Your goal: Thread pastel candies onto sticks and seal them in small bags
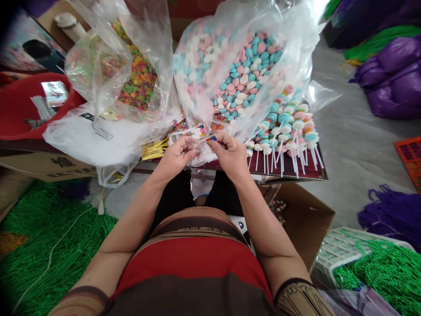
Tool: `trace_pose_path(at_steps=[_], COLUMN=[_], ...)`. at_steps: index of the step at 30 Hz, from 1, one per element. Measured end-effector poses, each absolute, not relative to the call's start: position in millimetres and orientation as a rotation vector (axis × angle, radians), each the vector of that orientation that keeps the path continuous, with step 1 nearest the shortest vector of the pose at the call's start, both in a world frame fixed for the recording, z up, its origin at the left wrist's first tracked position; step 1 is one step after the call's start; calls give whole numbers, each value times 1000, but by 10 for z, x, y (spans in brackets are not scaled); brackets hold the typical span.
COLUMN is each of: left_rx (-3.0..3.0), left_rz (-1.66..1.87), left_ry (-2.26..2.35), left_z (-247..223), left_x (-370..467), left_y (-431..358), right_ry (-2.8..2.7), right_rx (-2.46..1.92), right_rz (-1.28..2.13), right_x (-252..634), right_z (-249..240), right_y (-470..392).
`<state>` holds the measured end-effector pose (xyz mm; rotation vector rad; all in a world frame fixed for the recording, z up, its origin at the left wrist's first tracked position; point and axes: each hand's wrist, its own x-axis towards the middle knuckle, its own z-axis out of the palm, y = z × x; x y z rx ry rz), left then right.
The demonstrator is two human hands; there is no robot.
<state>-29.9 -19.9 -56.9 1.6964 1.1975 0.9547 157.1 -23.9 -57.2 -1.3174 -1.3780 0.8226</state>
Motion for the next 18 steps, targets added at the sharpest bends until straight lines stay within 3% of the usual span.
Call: trace_pose_path(at_steps=[13,18], left_rx=[1395,1598], left_rz=[894,982], left_ry=[1155,1234], left_z=[-644,-622], left_x=[-285,-262], left_y=[-419,-389], right_ry=[-1421,-1481], right_rx=[-1517,-1487], right_rz=[479,497], right_x=[1481,1523], right_z=[-573,-555], right_y=[-478,-466])
